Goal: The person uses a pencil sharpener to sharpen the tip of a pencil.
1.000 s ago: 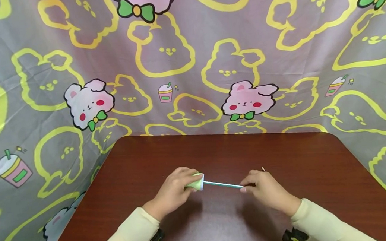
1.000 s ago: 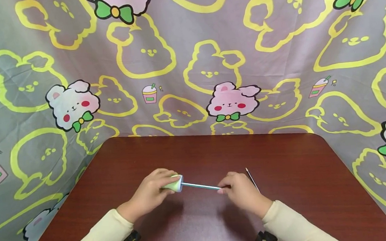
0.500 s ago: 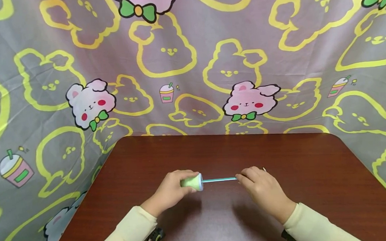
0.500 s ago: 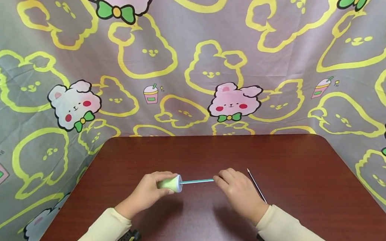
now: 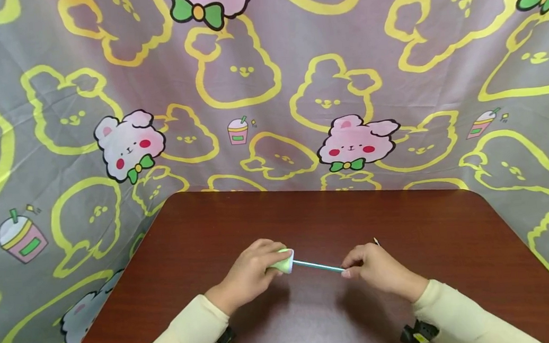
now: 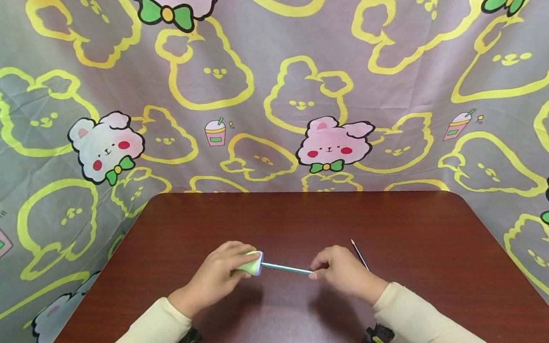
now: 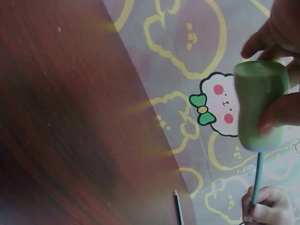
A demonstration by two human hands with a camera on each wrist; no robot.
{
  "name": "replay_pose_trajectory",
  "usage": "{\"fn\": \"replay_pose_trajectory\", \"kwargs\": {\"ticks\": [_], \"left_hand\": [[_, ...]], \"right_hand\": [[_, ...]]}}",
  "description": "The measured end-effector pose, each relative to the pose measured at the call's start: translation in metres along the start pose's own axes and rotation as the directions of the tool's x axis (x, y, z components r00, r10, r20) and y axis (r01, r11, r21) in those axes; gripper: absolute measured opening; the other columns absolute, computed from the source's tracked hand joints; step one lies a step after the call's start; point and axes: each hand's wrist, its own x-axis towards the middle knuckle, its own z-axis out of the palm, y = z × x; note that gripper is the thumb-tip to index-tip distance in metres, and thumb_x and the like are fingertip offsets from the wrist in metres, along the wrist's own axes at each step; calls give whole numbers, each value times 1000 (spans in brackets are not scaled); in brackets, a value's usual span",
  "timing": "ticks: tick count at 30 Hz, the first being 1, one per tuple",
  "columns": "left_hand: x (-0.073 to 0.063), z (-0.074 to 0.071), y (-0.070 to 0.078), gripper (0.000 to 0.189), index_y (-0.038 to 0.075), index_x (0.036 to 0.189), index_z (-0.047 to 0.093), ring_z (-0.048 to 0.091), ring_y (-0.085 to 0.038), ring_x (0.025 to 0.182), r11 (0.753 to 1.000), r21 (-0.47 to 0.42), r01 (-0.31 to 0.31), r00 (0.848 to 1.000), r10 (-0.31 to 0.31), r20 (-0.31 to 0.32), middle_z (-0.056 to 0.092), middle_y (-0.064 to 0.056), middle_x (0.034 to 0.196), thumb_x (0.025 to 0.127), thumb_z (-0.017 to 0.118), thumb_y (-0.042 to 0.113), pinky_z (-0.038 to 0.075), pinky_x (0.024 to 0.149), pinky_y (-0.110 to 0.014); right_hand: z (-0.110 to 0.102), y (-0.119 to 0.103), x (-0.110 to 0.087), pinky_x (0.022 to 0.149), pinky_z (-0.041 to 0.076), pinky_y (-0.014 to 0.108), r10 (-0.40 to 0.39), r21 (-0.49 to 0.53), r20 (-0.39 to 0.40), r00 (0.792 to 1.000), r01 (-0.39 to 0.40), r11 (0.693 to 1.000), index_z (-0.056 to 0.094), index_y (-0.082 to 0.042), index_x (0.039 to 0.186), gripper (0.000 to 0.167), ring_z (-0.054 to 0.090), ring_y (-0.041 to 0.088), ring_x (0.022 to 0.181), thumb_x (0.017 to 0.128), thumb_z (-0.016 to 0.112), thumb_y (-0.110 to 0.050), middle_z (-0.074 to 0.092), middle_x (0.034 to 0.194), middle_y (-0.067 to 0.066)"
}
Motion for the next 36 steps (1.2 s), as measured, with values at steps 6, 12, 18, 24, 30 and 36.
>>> {"fn": "replay_pose_trajectory", "kwargs": {"ticks": [6,12,18,24,30,36], "left_hand": [[1,0,0,44,7,109,73,61,-25,103,999,24,-22,999,23,-32,70,-8,109,67,84,1,51,88,-35],[3,-5,3,44,6,117,70,62,-25,107,899,-215,381,924,-359,135,69,-8,114,74,80,5,50,88,-39],[5,-8,4,44,6,118,70,61,-24,108,934,-180,308,947,-283,153,68,-8,116,75,80,5,50,90,-39],[1,-2,4,43,7,112,72,60,-24,105,1000,17,-6,999,6,41,69,-9,113,70,82,3,51,88,-35],[-2,0,3,43,8,112,72,61,-23,106,999,-2,52,998,-52,41,69,-7,112,70,83,4,51,89,-36],[3,-4,2,44,7,116,70,61,-23,107,909,-189,371,927,-350,135,69,-5,113,73,81,4,50,90,-39]], "right_hand": [[-7,-3,1,60,44,27,120,40,74,990,-124,992,75,-2,89,10,49,2,66,83,73,-10,62,76,-8],[8,-2,0,58,48,32,-582,-696,-233,779,285,660,73,-4,93,14,54,15,71,92,63,-13,60,83,1],[12,0,-1,52,44,22,-585,-641,-246,773,322,696,72,-4,81,36,49,11,64,101,50,-25,53,71,-3],[-2,2,-2,53,41,20,83,135,115,990,-98,986,73,2,83,11,49,2,62,85,71,-9,59,69,-6],[-1,-4,-2,58,45,25,54,-68,68,996,-49,996,75,-4,90,12,54,4,67,84,73,-14,64,76,-6],[11,-5,-2,61,47,33,-549,-715,-205,811,259,649,73,-5,93,18,56,18,75,94,62,-19,61,85,1]]}}
